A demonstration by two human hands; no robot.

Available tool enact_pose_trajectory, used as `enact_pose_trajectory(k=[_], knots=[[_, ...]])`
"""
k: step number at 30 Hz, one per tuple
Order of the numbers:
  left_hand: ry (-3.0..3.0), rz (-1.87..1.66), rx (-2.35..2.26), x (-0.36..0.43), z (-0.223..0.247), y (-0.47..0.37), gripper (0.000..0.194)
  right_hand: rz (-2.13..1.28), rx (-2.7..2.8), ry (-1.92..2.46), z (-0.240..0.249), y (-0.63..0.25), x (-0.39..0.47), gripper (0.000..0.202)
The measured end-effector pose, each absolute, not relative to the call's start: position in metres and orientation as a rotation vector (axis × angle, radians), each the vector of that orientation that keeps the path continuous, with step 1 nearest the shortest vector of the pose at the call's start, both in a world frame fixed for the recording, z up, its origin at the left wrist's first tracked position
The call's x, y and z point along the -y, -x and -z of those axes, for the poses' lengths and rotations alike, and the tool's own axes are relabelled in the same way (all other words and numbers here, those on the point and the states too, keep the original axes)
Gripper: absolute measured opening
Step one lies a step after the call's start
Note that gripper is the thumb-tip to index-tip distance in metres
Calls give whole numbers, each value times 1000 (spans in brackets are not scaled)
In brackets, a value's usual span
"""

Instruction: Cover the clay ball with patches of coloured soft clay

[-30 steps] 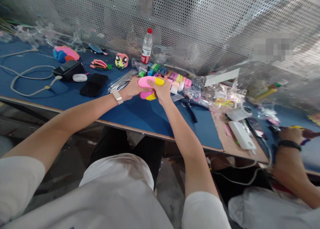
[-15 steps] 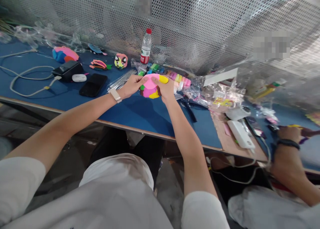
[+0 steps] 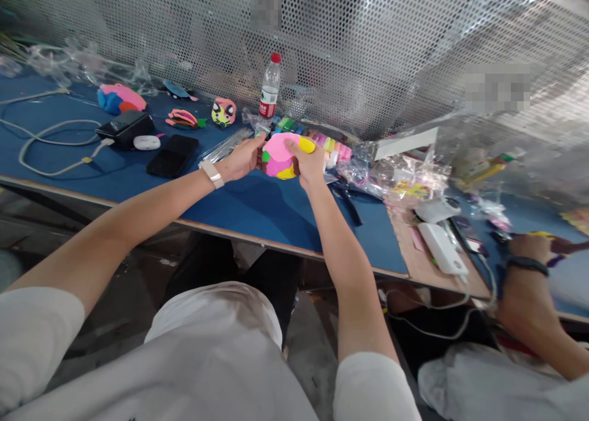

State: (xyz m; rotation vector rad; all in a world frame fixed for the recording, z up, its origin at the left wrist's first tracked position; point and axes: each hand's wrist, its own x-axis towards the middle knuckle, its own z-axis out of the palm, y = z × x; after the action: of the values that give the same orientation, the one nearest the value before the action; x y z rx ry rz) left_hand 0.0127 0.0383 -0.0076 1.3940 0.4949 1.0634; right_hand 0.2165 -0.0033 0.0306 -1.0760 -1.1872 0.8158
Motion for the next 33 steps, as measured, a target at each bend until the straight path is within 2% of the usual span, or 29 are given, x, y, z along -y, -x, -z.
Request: enact_pose_trajectory(k=[5,12,15,24,33], knots=[[-1351,-1060,-477,-37,5,-13,74,-798,1225,1068,-26,-221,-1,90],[-1558,-1415,-622,-27,-4,-10,65,-732,1179,1032,-27,-219,0,83],[-1611,-1453,-642,-27,-4,-9,62,-744,1195,1049,-28,-217,1,80],[-1751,-1591,-674,-31,-4,-4,34,-733,1253,1082,-31,-212,6,75],[-1818,-1535,-654,-20,-12,-1,39,-754,1214,1068,-33,-211,11,79]])
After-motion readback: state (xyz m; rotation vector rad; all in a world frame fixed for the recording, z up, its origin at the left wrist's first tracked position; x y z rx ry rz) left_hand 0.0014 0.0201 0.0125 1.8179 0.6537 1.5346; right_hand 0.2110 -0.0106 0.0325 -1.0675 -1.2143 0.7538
